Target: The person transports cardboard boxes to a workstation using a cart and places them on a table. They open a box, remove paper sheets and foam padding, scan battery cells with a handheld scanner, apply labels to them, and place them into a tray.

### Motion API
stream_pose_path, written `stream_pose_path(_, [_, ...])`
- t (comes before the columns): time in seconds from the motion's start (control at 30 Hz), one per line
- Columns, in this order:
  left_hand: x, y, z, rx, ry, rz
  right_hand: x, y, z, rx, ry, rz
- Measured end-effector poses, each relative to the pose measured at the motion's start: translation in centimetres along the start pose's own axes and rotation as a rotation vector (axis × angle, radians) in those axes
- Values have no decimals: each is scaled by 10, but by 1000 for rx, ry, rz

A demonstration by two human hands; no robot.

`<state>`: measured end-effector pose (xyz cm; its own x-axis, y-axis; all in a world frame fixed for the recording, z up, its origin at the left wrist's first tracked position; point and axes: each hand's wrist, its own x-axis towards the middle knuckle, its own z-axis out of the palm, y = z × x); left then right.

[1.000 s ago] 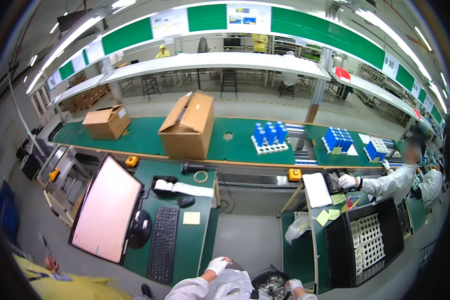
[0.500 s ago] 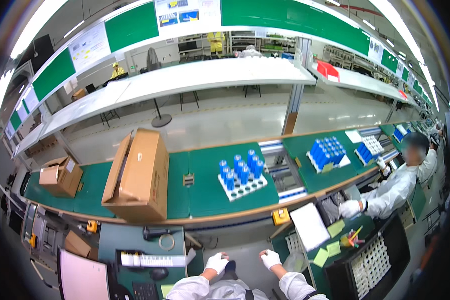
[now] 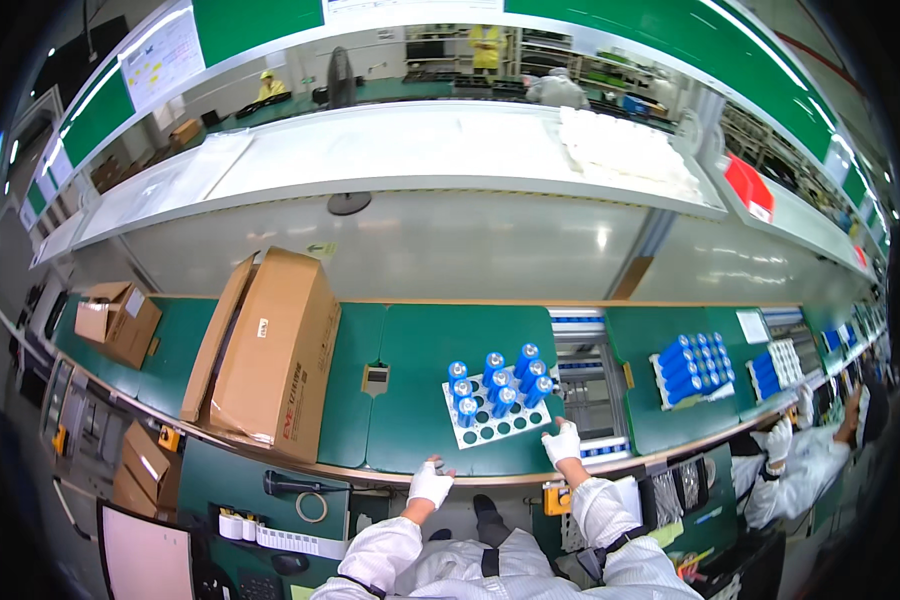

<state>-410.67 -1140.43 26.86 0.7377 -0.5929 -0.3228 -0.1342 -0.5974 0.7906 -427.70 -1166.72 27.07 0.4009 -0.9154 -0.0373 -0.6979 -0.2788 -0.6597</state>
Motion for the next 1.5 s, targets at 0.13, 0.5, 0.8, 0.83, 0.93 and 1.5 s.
stream_pose_path(0.13, [19, 13, 18, 114, 61, -8, 40, 10, 5, -137, -214, -98])
stream_pose_path(0.5, [59, 22, 38, -128, 116, -91, 54, 6, 11, -185, -342, -227])
stream_pose_path(0.8, [88, -15, -5, -418, 111, -105, 22, -15, 56, -96, -296, -223])
stream_pose_path(0.83, [91, -19, -9, -401, 106, -91, 23, -20, 58, -101, -283, -235])
stream_pose_path(0.93, [97, -27, -15, -430, 109, -79, 20, -29, 65, -105, -255, -245])
stream_pose_path(1.5, [-44, -100, -84, -395, 286, -206, -58, -37, 88, 56, -531, -357])
